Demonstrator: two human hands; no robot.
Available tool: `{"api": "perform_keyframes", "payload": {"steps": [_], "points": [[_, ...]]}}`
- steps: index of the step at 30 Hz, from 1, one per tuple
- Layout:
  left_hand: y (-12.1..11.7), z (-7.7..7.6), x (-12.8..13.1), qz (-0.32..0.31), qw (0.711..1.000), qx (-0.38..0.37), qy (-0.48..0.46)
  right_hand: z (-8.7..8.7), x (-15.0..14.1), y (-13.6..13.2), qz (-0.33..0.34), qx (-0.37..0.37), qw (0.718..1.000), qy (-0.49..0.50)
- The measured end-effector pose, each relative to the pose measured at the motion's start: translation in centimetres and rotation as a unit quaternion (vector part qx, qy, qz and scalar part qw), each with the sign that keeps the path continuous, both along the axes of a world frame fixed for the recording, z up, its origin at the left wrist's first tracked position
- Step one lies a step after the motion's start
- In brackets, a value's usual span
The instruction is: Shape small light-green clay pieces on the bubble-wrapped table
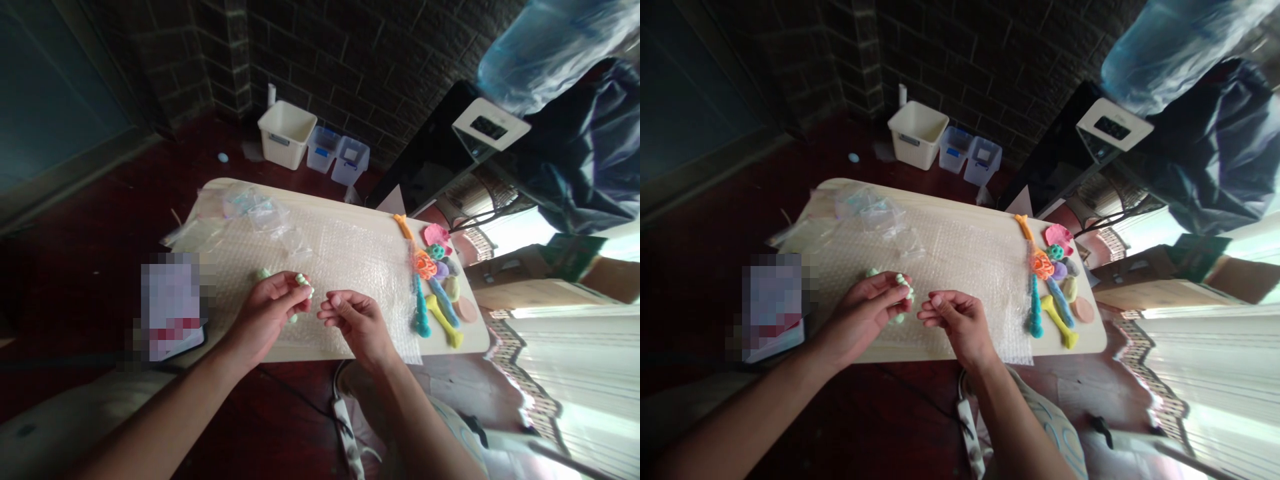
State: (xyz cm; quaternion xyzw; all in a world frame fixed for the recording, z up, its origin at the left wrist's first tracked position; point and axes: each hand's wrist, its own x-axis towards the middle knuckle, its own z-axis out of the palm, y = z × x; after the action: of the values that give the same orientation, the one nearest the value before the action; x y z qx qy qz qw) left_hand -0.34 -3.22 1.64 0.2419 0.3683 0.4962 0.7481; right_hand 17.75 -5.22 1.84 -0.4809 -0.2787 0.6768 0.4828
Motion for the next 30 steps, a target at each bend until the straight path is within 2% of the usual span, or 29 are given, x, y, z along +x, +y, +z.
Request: {"api": "perform_keyframes", "payload": {"steps": [10,17,23,30], "points": [[0.01,0.03,-0.04,0.001,1.0,-0.003,0.004,-0.12,0.17,0.06,-0.001,0.053,0.999,-0.001],[0.02,0.15,-0.05,-0.001,1.0,-0.002,0.003,-0.17,0.14,-0.04,-0.018,0.034,0.999,-0.011],[0.0,0.39,0.14,-0.003,1.0,0.009,0.016,0.07,-0.06,-0.01,-0.032,0.046,0.998,-0.013],[-0.56,-0.18,0.58,-0.027,0.998,0.031,0.041,-0.15,-0.29,-0.45,-0.057,0.105,0.991,-0.061]]}}
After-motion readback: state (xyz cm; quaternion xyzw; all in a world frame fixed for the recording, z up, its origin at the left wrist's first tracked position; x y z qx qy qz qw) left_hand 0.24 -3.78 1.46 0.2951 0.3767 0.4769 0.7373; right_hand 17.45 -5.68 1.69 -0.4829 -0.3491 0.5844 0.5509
